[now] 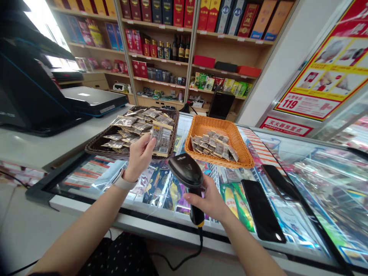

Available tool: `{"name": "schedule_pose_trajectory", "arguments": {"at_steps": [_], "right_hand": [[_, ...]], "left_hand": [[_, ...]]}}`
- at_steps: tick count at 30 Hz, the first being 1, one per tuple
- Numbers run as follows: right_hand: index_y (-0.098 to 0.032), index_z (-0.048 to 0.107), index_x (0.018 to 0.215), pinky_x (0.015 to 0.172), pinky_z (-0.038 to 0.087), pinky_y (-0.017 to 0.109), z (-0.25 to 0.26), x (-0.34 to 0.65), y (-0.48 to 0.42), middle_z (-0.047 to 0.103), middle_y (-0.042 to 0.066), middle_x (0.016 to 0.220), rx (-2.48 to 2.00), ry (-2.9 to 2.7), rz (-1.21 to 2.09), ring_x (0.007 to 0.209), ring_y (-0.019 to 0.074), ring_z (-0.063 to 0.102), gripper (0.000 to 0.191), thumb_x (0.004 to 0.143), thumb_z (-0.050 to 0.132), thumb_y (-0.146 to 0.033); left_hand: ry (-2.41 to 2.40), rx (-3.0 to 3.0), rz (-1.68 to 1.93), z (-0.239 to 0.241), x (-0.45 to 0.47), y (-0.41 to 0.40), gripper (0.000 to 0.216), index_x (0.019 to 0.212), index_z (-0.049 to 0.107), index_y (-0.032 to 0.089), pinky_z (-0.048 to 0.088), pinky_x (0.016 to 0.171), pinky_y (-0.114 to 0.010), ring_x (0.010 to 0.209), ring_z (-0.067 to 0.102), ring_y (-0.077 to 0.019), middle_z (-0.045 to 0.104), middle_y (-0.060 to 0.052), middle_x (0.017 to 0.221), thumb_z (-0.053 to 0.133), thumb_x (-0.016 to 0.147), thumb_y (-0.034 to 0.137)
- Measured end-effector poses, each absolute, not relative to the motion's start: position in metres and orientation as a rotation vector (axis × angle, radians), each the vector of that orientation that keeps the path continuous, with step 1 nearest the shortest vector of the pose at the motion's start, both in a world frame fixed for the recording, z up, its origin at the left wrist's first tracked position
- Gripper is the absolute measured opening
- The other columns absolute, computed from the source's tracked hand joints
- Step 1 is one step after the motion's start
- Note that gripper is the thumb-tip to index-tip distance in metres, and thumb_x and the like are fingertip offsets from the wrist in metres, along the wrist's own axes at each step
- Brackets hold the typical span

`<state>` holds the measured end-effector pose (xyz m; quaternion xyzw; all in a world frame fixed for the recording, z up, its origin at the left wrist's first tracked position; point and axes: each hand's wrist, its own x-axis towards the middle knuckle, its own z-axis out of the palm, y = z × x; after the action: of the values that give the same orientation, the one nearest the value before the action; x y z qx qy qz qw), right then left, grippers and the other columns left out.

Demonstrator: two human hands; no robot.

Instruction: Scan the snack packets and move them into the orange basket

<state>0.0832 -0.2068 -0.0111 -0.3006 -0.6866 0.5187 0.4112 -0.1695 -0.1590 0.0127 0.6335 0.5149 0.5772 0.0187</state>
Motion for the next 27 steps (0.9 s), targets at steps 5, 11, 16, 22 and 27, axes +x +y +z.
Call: {"name": "schedule_pose_trajectory", "arguments": {"at_steps": [5,11,16,22,27], "right_hand": [[-0.018,0.064,0.088,0.047,0.045,0.025,-0.011,0.081,-0.212,0.063,0.0,0.063,-0.741,-1.726,1.354,0.052,0.0143,0.056,0.049,0.072,0.084,-0.059],[-0.019,0.062,0.091,0.045,0.048,0.027,-0.019,0.078,-0.216,0.066,0.001,0.064,-0.706,-1.68,1.467,0.05,0.0156,0.058,0.046,0.074,0.083,-0.055],[-0.019,0.062,0.088,0.051,0.051,0.028,-0.017,0.076,-0.217,0.068,0.002,0.068,-0.676,-1.661,1.492,0.055,0.0162,0.061,0.037,0.077,0.083,-0.048],[-0.02,0.062,0.09,0.048,0.049,0.029,-0.021,0.079,-0.216,0.065,0.001,0.066,-0.762,-1.631,1.408,0.053,0.0167,0.058,0.045,0.074,0.084,-0.055],[-0.02,0.063,0.085,0.048,0.047,0.029,-0.027,0.081,-0.214,0.064,0.001,0.064,-0.823,-1.581,1.301,0.051,0.0167,0.056,0.043,0.076,0.081,-0.058]], "left_hand": [[1.52,2.004,1.763,0.007,-0.155,-0.167,0.037,0.067,0.027,0.022,0.026,0.056,-0.028,0.055,0.032,-0.0116,0.032,0.005,0.059,0.045,0.097,0.033],[1.561,1.859,1.783,0.007,-0.149,-0.17,0.038,0.067,0.031,0.022,0.032,0.059,-0.028,0.063,0.04,-0.0146,0.037,0.001,0.063,0.042,0.098,0.042],[1.556,1.876,1.812,0.008,-0.148,-0.171,0.038,0.065,0.039,0.022,0.038,0.064,-0.03,0.067,0.046,-0.0162,0.045,-0.001,0.064,0.044,0.098,0.041],[1.522,1.891,1.897,0.01,-0.148,-0.171,0.035,0.067,0.048,0.021,0.041,0.066,-0.029,0.067,0.048,-0.0156,0.05,-0.001,0.066,0.048,0.098,0.037],[1.459,1.681,1.937,0.009,-0.149,-0.171,0.032,0.078,0.054,0.021,0.043,0.057,-0.026,0.056,0.047,-0.0126,0.047,0.002,0.062,0.049,0.097,0.046]]}}
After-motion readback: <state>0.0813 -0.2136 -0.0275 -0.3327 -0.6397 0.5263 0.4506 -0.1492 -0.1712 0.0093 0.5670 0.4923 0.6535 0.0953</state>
